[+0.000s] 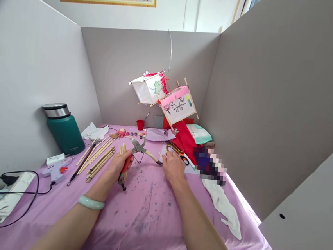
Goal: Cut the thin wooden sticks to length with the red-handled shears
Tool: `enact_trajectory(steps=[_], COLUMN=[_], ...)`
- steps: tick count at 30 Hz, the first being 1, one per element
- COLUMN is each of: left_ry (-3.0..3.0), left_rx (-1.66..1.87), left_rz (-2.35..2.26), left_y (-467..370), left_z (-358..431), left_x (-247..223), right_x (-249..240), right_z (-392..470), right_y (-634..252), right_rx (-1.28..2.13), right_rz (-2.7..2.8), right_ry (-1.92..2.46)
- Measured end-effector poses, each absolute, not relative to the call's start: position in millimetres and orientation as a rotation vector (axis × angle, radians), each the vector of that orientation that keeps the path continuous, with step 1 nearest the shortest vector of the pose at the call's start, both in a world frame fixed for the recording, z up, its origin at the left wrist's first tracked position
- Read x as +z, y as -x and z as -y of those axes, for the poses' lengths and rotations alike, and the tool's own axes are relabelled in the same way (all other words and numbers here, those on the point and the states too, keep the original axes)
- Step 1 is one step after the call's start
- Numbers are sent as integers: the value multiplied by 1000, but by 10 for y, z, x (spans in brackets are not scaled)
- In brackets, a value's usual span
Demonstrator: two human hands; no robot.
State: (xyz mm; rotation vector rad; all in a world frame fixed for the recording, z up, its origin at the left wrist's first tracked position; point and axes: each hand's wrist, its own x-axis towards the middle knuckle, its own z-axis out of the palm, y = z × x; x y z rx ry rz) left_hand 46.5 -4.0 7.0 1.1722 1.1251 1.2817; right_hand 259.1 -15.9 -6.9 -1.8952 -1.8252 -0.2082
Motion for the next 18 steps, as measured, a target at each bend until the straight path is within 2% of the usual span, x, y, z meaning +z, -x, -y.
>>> enact_trajectory(steps=[4,11,18], left_ry=[-1196,-1204,-1221], left_rx=[1263,1234,1207], left_rz=[-1030,-953,-1084], left_y=[-459,-511,-514], left_z=[46,110,82], left_x=[75,106,102], right_x=[-56,-92,-116], right_z=[275,264,251], right_y=[-2368,-2203,-2318], right_rx=[-256,-264,-139], right_rz=[2018,1946,1944], right_ry=[1568,1710,1611])
